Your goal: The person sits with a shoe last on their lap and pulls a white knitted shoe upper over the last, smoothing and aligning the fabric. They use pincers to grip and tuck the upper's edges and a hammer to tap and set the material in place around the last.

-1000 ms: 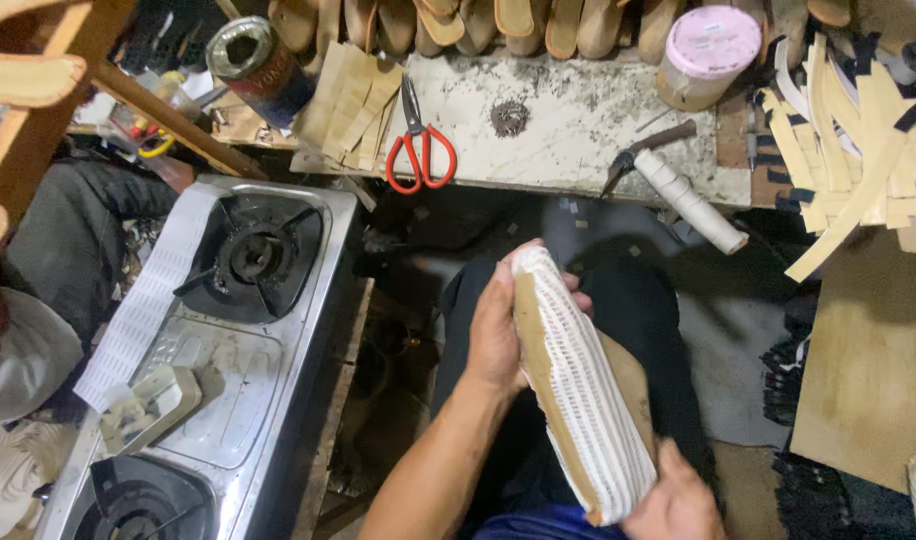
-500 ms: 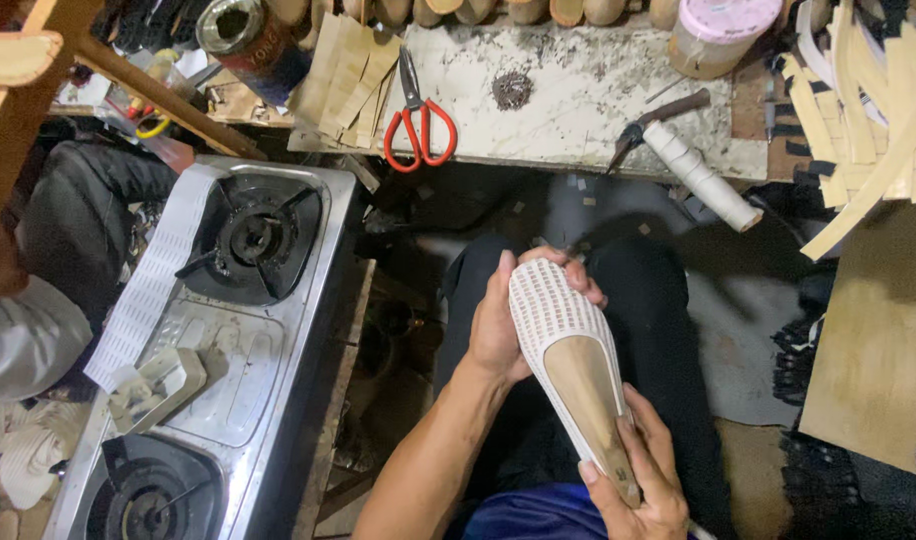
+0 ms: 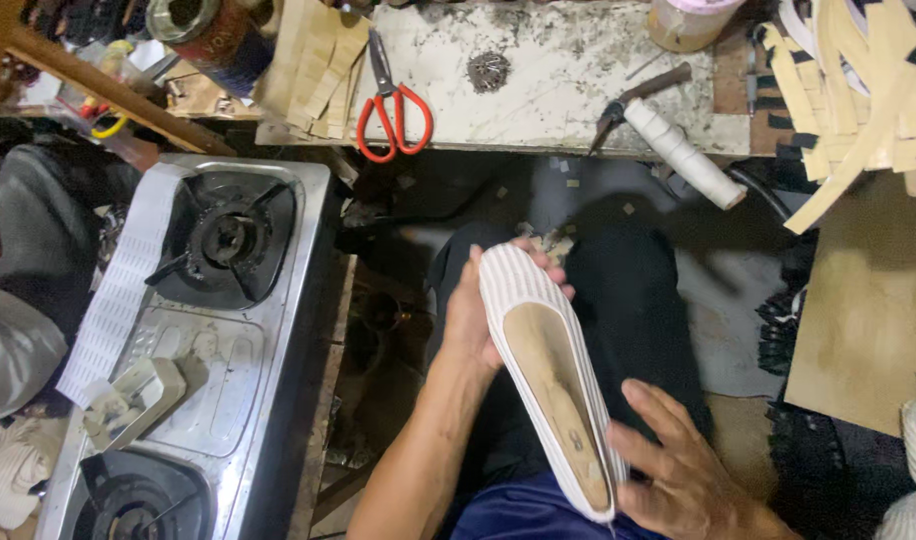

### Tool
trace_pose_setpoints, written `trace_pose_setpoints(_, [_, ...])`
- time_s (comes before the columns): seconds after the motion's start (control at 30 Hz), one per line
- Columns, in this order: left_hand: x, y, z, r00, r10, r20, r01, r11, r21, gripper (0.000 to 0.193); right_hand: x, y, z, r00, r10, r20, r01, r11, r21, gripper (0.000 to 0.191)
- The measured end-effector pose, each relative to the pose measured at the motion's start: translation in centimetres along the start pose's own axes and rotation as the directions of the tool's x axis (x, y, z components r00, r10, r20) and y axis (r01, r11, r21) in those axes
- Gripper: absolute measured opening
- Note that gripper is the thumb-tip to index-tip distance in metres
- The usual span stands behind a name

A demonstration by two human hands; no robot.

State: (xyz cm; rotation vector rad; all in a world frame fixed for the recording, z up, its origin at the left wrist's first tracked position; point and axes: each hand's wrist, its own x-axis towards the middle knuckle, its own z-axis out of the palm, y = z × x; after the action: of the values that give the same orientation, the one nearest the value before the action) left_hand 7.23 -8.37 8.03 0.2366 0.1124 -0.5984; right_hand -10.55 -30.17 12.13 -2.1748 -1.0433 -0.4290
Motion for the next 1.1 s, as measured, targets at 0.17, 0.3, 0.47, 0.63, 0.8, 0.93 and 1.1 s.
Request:
trace_pose_setpoints(0.17, [-1.8, -3.5, -0.7, 0.978, 0.066, -0.199, 0.120, 0.603, 0.788, 0.068, 5.0, 0.8, -1.4, 0.994, -0.016, -0.111, 0.027, 0.995, 0.099, 0.077])
trace_pose_setpoints(0.3, [-6.0, -2.4, 1.1, 0.957, 0.038, 0.289, -0.270, 0.489, 0.829, 0.077, 7.9, 1.5, -1.4, 0.902, 0.406, -0.145, -0.368, 0.900, 0.234, 0.081])
trace_pose_setpoints(0.47, [-8.0, -0.9, 3.7, 0.868, -0.077, 0.491, -0.481, 0.118, 0.868, 0.100, 8.3, 1.8, -0.5, 0.848, 0.520, -0.106, -0.481, 0.837, 0.259, 0.075])
trace_pose_setpoints(0.63, [-7.5, 0.3, 5.3, 0.865, -0.157, 0.476, -0.472, 0.063, 0.879, 0.099, 7.6, 2.2, -0.6, 0.845, 0.523, -0.112, -0.470, 0.826, 0.310, 0.074])
trace_pose_setpoints(0.8, [-6.6, 2.7, 5.8, 0.833, -0.272, 0.482, -0.472, 0.105, 0.875, 0.098, 7.5, 2.5, -1.0, 0.806, 0.586, -0.078, -0.529, 0.774, 0.347, 0.075])
trace_pose_setpoints(0.93, [-5.4, 2.1, 5.0, 0.866, -0.244, 0.436, -0.432, 0.073, 0.899, 0.093, 8.1, 3.2, -0.7, 0.700, 0.715, -0.001, -0.667, 0.654, 0.357, 0.070])
trace_pose_setpoints(1.1, [-3.3, -0.1, 3.6, 0.913, -0.032, 0.407, -0.406, 0.031, 0.913, 0.074, 9.2, 4.4, -1.6, 0.796, 0.590, -0.136, -0.563, 0.804, 0.193, 0.049])
